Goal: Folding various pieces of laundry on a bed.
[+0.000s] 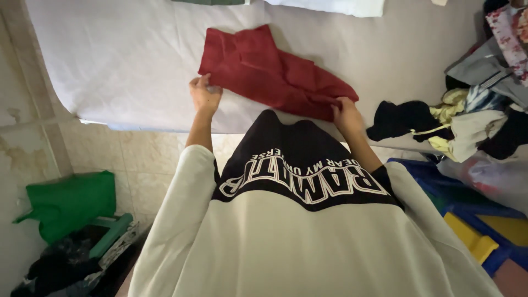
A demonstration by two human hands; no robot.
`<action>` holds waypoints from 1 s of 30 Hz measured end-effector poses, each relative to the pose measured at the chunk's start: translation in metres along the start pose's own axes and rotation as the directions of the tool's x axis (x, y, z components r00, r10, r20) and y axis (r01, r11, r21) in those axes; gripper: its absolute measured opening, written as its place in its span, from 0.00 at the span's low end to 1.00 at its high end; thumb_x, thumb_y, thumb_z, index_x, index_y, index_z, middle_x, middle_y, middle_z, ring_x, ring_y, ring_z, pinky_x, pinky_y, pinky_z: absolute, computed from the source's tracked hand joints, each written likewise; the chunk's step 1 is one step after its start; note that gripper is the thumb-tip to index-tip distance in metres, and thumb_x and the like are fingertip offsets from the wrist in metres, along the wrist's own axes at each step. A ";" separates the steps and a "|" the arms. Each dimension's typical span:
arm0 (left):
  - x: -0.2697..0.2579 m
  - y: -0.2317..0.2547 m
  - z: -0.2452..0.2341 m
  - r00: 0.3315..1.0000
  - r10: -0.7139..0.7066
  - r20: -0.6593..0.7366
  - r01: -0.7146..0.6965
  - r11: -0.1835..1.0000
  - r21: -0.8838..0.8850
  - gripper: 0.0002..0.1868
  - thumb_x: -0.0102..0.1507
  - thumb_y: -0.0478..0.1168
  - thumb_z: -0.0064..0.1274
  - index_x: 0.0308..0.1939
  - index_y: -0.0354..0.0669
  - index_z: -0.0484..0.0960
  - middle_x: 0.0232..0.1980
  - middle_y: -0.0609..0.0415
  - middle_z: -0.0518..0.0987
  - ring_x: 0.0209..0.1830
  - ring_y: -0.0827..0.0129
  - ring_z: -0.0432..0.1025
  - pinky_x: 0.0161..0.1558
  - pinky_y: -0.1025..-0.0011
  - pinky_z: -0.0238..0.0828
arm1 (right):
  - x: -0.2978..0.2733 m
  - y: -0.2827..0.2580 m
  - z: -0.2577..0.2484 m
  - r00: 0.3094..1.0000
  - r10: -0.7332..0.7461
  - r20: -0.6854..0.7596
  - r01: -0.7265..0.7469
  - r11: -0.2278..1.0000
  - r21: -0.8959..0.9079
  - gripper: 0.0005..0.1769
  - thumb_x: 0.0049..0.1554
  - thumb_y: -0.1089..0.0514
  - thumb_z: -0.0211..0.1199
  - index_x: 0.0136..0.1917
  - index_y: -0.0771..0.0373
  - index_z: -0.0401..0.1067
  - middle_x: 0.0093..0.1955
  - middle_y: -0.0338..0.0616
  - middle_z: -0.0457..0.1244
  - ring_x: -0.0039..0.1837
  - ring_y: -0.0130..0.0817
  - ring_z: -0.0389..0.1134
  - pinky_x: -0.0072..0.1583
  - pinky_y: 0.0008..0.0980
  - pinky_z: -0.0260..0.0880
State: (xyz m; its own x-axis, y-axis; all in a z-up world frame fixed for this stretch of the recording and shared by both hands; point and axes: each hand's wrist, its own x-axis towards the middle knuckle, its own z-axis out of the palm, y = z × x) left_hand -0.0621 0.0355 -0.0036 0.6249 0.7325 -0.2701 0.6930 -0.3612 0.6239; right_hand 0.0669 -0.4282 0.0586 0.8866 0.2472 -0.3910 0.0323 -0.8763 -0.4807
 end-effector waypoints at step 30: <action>-0.025 0.086 0.053 0.990 0.092 0.110 -0.081 0.991 -0.104 0.27 0.57 0.51 0.67 0.52 0.39 0.78 0.47 0.46 0.84 0.48 0.56 0.77 0.49 0.58 0.74 | 0.044 -0.001 0.032 0.978 0.183 0.099 -0.092 0.808 -0.582 0.14 0.58 0.54 0.56 0.55 0.60 0.72 0.53 0.52 0.71 0.56 0.53 0.73 0.60 0.64 0.62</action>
State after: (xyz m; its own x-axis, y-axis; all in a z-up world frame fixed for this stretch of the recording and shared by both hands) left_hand 0.0010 -0.0443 0.0176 0.7219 0.6281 -0.2904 0.5992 -0.3575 0.7163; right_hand 0.0909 -0.4032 0.0165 0.8276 0.1223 -0.5478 0.2127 -0.9715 0.1045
